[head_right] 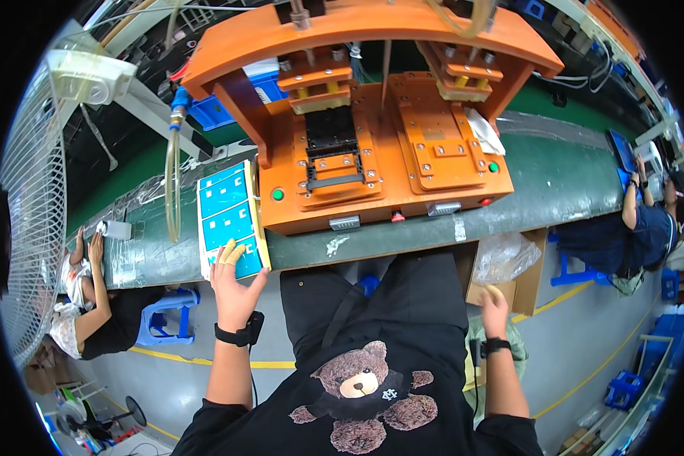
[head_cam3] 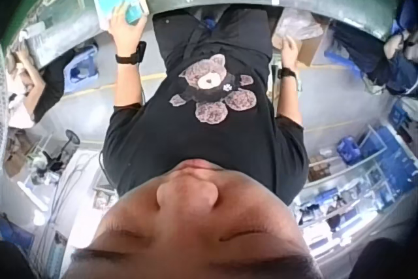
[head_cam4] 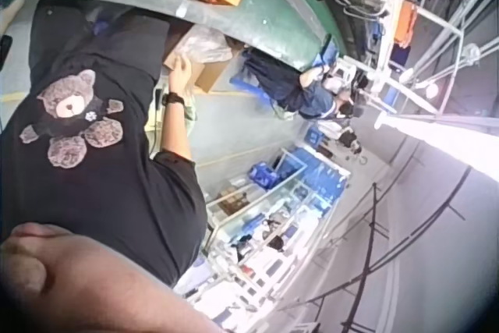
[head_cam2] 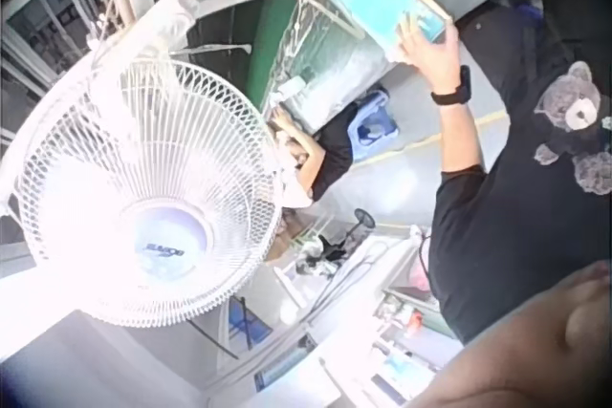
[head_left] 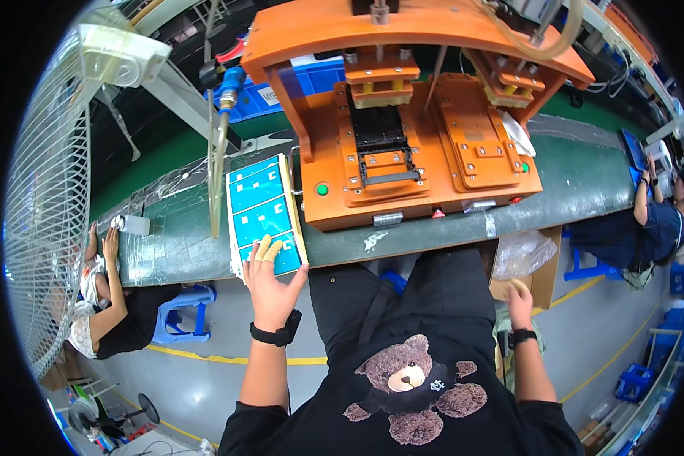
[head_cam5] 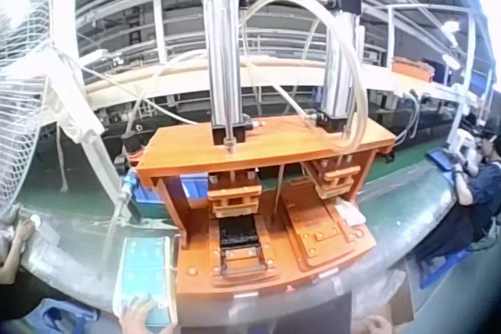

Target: The recorder is assembling electronic parts using a manual industrial press machine at a factory workstation.

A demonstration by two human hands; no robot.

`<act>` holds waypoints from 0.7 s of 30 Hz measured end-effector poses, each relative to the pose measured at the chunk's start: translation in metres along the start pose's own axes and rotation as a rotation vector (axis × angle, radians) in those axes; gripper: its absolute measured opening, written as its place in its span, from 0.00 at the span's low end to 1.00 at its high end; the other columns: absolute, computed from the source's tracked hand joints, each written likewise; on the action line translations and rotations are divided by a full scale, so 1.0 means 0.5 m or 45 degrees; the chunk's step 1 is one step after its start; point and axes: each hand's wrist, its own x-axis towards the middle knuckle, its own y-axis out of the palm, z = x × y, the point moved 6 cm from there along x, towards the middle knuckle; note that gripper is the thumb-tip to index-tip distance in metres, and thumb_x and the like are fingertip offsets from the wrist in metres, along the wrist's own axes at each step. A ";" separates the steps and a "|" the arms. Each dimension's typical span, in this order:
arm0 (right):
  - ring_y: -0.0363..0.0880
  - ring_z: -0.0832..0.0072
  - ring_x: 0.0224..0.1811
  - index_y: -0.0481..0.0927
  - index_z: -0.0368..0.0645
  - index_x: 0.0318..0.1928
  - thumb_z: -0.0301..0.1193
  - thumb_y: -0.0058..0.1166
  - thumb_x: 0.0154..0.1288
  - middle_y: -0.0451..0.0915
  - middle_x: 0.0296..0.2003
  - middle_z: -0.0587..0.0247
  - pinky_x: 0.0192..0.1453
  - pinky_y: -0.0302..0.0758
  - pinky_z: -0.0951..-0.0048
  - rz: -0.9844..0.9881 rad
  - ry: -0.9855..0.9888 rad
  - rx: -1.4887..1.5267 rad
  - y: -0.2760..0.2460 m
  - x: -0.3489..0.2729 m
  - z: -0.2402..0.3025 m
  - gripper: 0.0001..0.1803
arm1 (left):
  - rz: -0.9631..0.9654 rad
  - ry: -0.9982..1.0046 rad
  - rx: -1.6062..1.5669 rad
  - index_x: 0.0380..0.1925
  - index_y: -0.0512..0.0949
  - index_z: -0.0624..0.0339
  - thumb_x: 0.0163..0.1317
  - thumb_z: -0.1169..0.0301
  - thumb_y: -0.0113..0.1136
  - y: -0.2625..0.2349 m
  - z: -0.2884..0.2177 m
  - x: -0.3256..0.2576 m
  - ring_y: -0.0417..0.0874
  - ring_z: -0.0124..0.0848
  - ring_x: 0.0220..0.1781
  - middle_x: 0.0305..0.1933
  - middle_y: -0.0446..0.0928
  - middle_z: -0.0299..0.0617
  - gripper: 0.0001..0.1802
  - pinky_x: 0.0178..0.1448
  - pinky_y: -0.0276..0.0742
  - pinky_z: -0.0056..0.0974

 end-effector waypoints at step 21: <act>0.78 0.69 0.39 0.74 0.40 0.56 0.28 0.56 0.63 0.77 0.37 0.57 0.38 0.76 0.72 1.390 -0.974 -0.361 0.794 -0.319 0.544 0.20 | -0.179 0.129 -0.085 0.36 0.81 0.55 0.48 0.67 0.71 -0.007 -0.012 -0.011 0.75 0.44 0.59 0.49 0.79 0.39 0.15 0.69 0.57 0.58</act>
